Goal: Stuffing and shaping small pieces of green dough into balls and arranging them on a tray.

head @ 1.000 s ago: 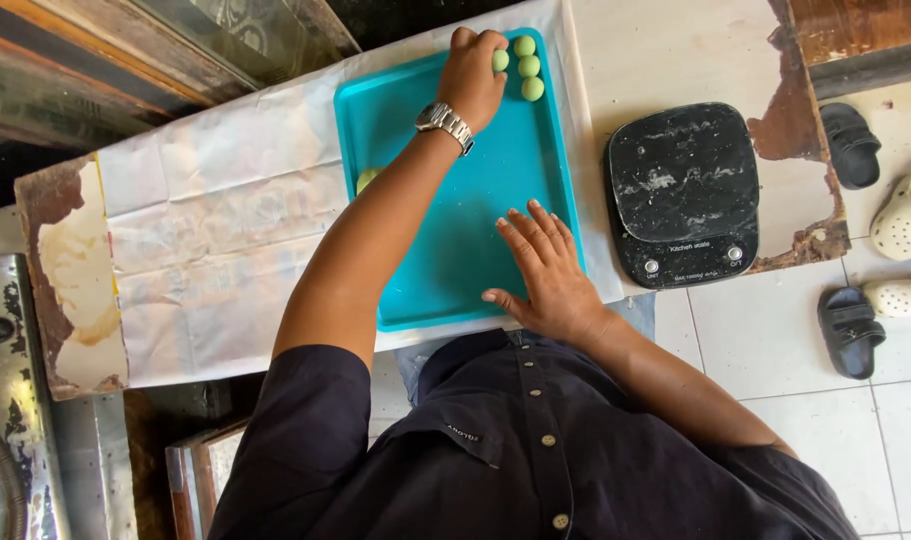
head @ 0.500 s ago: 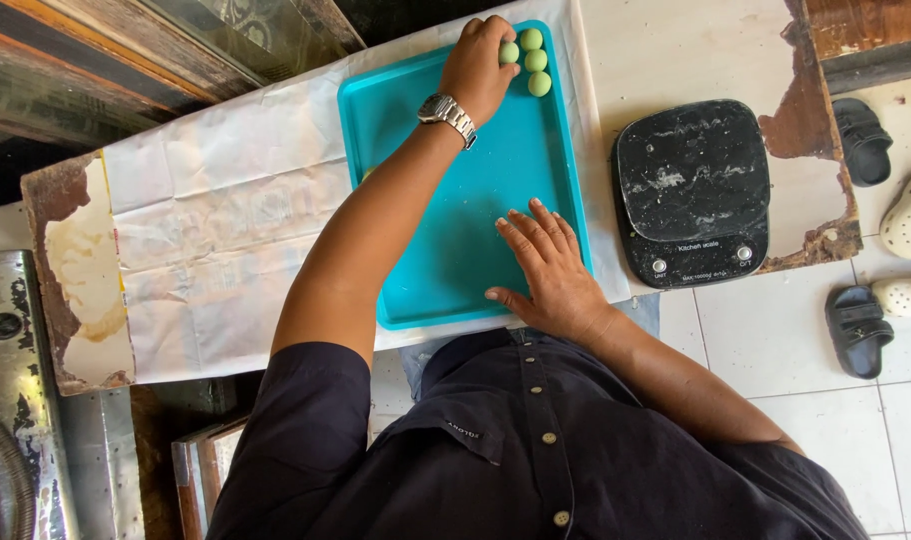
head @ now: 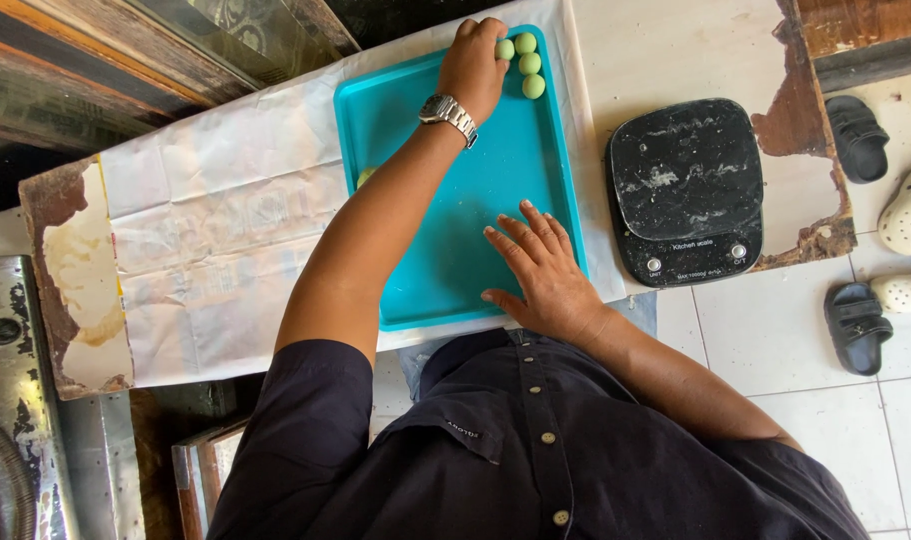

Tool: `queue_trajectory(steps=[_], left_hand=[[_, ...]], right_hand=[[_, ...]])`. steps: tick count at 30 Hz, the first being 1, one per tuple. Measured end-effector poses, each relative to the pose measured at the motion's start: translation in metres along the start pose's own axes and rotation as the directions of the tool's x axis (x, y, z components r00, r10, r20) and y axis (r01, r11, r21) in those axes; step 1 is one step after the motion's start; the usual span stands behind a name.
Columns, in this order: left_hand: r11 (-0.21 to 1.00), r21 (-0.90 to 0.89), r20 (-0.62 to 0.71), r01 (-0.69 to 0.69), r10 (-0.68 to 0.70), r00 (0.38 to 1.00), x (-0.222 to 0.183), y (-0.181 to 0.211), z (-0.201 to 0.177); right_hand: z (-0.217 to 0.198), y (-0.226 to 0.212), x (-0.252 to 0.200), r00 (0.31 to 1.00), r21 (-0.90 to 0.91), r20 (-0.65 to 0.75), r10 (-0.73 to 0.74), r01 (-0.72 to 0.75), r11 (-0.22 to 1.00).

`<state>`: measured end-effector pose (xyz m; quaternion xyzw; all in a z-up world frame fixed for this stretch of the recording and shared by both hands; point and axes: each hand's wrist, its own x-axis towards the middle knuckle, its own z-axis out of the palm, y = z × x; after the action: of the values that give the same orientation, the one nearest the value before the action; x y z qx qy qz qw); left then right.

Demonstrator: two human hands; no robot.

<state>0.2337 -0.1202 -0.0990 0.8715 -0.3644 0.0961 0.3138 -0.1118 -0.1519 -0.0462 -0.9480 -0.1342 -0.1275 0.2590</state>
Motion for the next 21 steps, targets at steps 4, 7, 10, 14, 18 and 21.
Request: queue_trajectory(steps=[4,7,10,14,18,21], left_hand=[[0.999,-0.028,-0.024,-0.015,0.014,1.0,0.0,0.003,-0.001],[0.999,-0.038,-0.052,-0.015,0.012,0.999,-0.001,0.007,-0.005],[0.998,-0.052,0.0,0.023,-0.023,1.0,-0.006,0.008,-0.019],[0.988,-0.052,-0.086,-0.147,0.143,0.986,-0.032,0.012,-0.086],[0.978,-0.093,0.001,-0.188,0.189,0.982,-0.09,0.007,-0.165],[0.984,-0.147,0.047,-0.106,0.114,0.992,-0.155,-0.005,-0.192]], right_hand=[[0.0,0.0,0.001,0.999,0.0,0.025,0.026,-0.026,1.0],[-0.001,0.0,0.002,0.999,-0.006,0.026,0.025,-0.024,1.0],[-0.003,-0.002,0.002,1.0,0.008,0.004,0.011,-0.011,1.0],[0.0,-0.002,0.001,0.996,0.015,-0.058,-0.063,0.064,0.998],[0.005,-0.006,0.007,0.971,0.107,-0.136,-0.199,0.214,0.971],[0.022,-0.003,0.017,0.958,0.09,-0.197,-0.21,0.231,0.969]])
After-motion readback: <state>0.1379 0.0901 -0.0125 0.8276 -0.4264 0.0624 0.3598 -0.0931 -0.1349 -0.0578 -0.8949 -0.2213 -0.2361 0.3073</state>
